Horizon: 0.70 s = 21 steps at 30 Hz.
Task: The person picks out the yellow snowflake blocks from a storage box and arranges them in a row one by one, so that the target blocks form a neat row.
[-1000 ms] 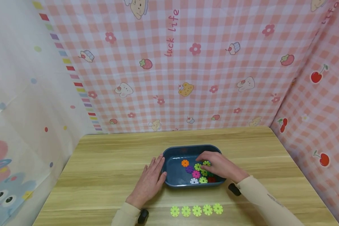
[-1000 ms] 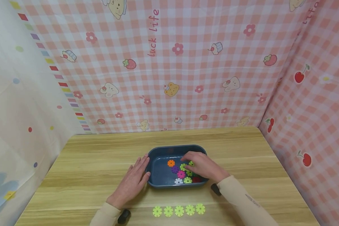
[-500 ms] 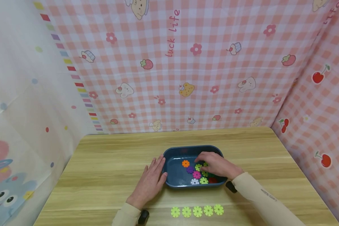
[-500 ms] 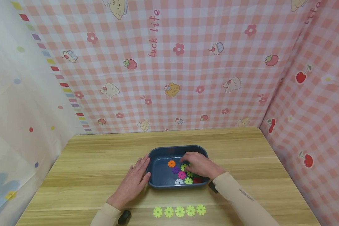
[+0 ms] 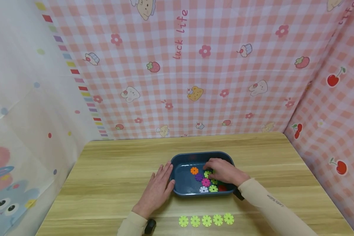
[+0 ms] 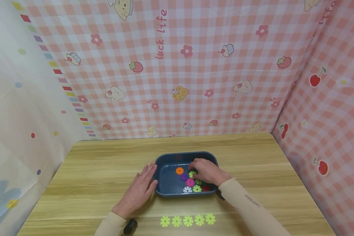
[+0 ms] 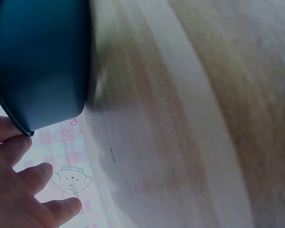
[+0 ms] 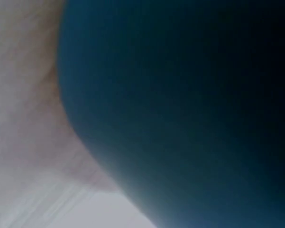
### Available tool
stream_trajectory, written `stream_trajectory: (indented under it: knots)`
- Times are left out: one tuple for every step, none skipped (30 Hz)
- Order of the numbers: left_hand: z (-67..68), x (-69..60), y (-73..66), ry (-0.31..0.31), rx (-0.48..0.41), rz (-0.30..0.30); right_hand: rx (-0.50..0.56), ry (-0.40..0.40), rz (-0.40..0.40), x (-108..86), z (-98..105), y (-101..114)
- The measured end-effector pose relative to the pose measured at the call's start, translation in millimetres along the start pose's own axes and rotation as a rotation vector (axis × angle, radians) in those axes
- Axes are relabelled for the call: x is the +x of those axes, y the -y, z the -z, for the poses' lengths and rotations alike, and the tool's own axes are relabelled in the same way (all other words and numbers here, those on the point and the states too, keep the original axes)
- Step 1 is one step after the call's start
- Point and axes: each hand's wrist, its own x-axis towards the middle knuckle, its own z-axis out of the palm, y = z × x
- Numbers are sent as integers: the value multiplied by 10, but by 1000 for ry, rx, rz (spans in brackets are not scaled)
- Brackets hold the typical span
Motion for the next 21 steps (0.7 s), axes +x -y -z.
stream_trajectory:
  knots:
    - [1, 1, -1, -1, -2, -1, -5, -2, -5, 5, -9, -1]
    - [1, 0, -1, -2, -3, -1, -7, -6, -9, 10, -16, 0]
    - [1, 1, -1, -4, -3, -1, -8, -10, -10, 15, -25, -1]
    - [0, 0, -1, -6, -3, -2, -10, -13, -13, 19, -34, -2]
    - [0, 0, -1, -7, -2, -2, -12, -16, -14, 23, -39, 0]
    - [-2, 0, 0, -10, -2, -3, -7, -21, -13, 26, -45, 2]
    - [-3, 0, 1, -11, -2, -3, -4, -25, -8, 30, -50, 5]
    - [-2, 0, 1, -11, -2, -1, -3, -29, -1, 34, -53, 8]
    - [-3, -1, 1, -12, -3, -1, 1, -29, 2, 36, -56, 12]
    - [-2, -1, 1, -12, -4, 1, 2, -31, 4, 39, -59, 15]
    - [-1, -1, 0, -11, -4, 2, 6, -36, 6, 40, -61, 16]
    - [-1, -2, 1, -11, -5, 3, 14, -37, 2, 38, -61, 18]
    - [1, -2, 0, -10, -5, 3, 18, -38, -4, 36, -61, 19]
    - [2, -3, -1, -10, -5, 4, 23, -39, -9, 35, -62, 18]
    - [3, -3, -2, -9, -4, 5, 27, -37, -19, 33, -62, 18]
    - [2, -4, -3, -9, -3, 4, 30, -34, -26, 32, -62, 17]
    - [2, -4, -3, -9, -3, 4, 34, -29, -36, 29, -60, 17]
    - [1, -5, -3, -9, -2, 4, 36, -22, -44, 26, -56, 18]
    - [1, -5, -5, -9, -3, 4, 37, -16, -49, 26, -54, 18]
    - [1, -6, -5, -8, -2, 5, 37, -10, -52, 26, -54, 17]
    - [0, -6, -6, -8, -3, 6, 36, -3, -56, 26, -54, 15]
